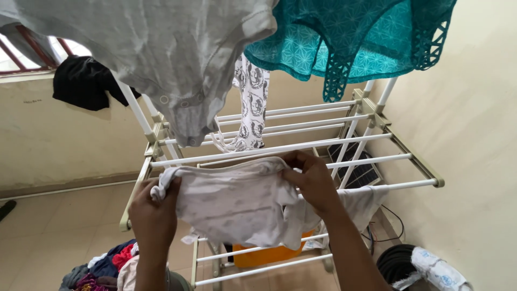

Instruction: Hang various pieces of laundry on a drying rack.

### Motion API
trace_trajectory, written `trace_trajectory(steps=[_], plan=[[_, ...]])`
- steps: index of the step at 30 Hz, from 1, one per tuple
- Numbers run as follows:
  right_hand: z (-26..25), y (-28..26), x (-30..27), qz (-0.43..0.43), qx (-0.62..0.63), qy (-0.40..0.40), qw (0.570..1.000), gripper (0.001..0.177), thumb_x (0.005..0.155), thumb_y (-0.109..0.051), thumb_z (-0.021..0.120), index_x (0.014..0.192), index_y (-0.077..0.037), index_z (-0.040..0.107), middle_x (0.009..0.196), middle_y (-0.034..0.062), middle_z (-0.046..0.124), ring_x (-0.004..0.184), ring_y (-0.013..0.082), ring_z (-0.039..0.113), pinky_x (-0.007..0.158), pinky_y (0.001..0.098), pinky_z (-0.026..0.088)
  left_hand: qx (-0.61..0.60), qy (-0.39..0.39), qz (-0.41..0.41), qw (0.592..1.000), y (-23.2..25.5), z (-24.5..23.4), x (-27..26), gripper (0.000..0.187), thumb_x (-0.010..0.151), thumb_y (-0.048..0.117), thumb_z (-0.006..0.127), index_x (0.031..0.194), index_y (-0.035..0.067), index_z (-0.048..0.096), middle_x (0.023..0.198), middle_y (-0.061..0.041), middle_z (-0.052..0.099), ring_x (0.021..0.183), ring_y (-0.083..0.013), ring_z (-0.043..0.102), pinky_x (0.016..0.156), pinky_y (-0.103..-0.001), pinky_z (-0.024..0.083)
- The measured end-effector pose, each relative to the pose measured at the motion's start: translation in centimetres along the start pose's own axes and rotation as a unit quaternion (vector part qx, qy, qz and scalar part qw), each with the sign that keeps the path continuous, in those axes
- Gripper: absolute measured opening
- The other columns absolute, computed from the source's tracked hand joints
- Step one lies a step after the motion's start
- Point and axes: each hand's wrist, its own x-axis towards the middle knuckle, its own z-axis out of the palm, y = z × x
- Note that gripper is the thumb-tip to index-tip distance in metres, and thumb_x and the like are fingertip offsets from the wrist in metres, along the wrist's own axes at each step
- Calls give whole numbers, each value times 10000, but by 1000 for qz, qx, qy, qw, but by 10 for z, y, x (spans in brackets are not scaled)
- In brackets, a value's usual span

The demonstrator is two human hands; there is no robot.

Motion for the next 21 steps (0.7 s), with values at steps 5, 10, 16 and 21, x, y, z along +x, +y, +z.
trace_trajectory(steps=[5, 10, 16, 21], plan=[[26, -16, 3, -92, -129, 89, 983, 264, 779, -61, 770, 1042, -72, 755, 948, 21, 733, 813, 87, 663, 735, 266, 546, 271, -14, -122, 955, 20, -4, 8, 454, 964, 507, 708, 964, 63, 803, 810, -178, 725, 774, -386, 678, 683, -479, 503], [42, -17, 5, -198, -422, 212, 859, 176, 737, -108, 835, 912, -132, 832, 795, 120, 668, 757, 207, 633, 677, 334, 498, -202, -74, -235, 948, -1, 5, 6, 398, 885, 359, 698, 1166, 76, 705, 830, -140, 798, 595, -343, 662, 516, -446, 422], [47, 6, 8, -71, -187, 125, 972, 221, 796, -146, 738, 1005, -74, 732, 723, 19, 768, 663, 204, 760, 645, 365, 599, 142, -90, -126, 978, -16, 22, -2, 622, 778, 354, 827, 1321, 122, 632, 909, -146, 782, 742, -269, 770, 653, -396, 587], [51, 8, 3, 39, -347, 2, 937, 446, 758, -323, 815, 1124, -98, 693, 839, 59, 782, 769, 213, 774, 736, 357, 605, 190, -156, -113, 963, 8, 17, -13, 806, 794, 376, 796, 1488, 172, 440, 890, -81, 793, 787, -285, 747, 707, -440, 570]])
